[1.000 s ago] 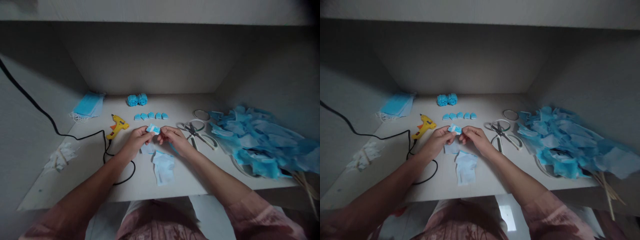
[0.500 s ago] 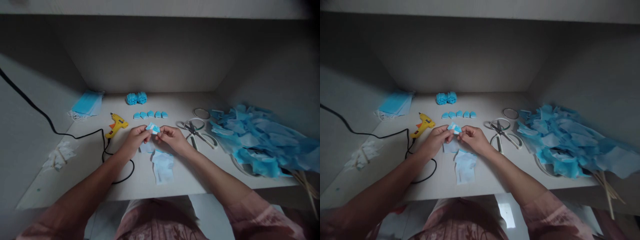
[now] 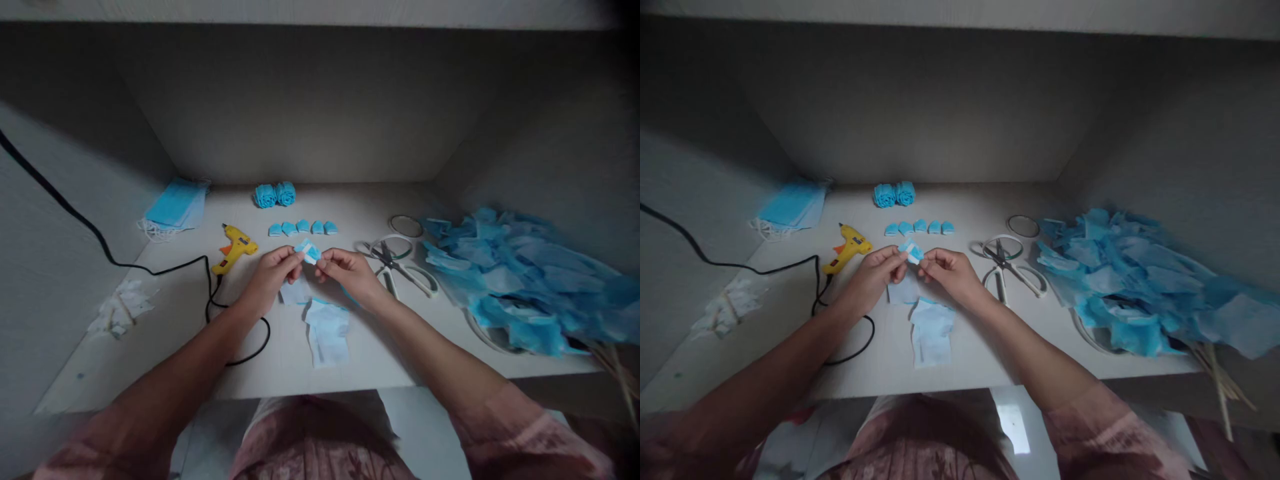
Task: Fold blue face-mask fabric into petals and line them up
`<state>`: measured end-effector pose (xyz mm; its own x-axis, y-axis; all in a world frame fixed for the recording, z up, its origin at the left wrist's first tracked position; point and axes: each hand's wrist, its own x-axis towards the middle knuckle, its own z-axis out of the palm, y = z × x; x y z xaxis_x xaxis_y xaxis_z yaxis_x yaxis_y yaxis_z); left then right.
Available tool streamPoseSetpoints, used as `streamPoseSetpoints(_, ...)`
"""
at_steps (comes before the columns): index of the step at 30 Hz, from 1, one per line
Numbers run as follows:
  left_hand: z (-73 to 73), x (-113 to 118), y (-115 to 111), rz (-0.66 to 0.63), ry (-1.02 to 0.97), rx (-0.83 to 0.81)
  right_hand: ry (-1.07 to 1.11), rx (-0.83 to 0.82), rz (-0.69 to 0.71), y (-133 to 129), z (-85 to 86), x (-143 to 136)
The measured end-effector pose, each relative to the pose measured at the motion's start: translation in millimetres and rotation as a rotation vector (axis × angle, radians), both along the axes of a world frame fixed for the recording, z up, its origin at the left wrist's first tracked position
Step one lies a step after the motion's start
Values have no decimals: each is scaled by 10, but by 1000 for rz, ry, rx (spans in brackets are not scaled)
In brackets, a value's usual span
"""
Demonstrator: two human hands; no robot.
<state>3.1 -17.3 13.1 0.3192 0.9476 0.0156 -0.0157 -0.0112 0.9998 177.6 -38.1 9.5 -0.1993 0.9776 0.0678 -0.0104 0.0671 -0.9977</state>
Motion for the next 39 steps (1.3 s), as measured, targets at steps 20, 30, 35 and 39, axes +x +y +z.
streamPoseSetpoints(20,-102,48,-54,188,373,397,-119,81,-82,-1,-77,-30)
streamPoseSetpoints(30,-104,44,-75,214,504,486,-366,258,-128,-14,-123,-14)
streamPoseSetpoints(35,-96,45,-78,211,550,516,-469,345,-139,-37,-101,-22)
streamPoseSetpoints(39,-89,42,-78,203,549,514,-488,370,-146,-41,-92,-28)
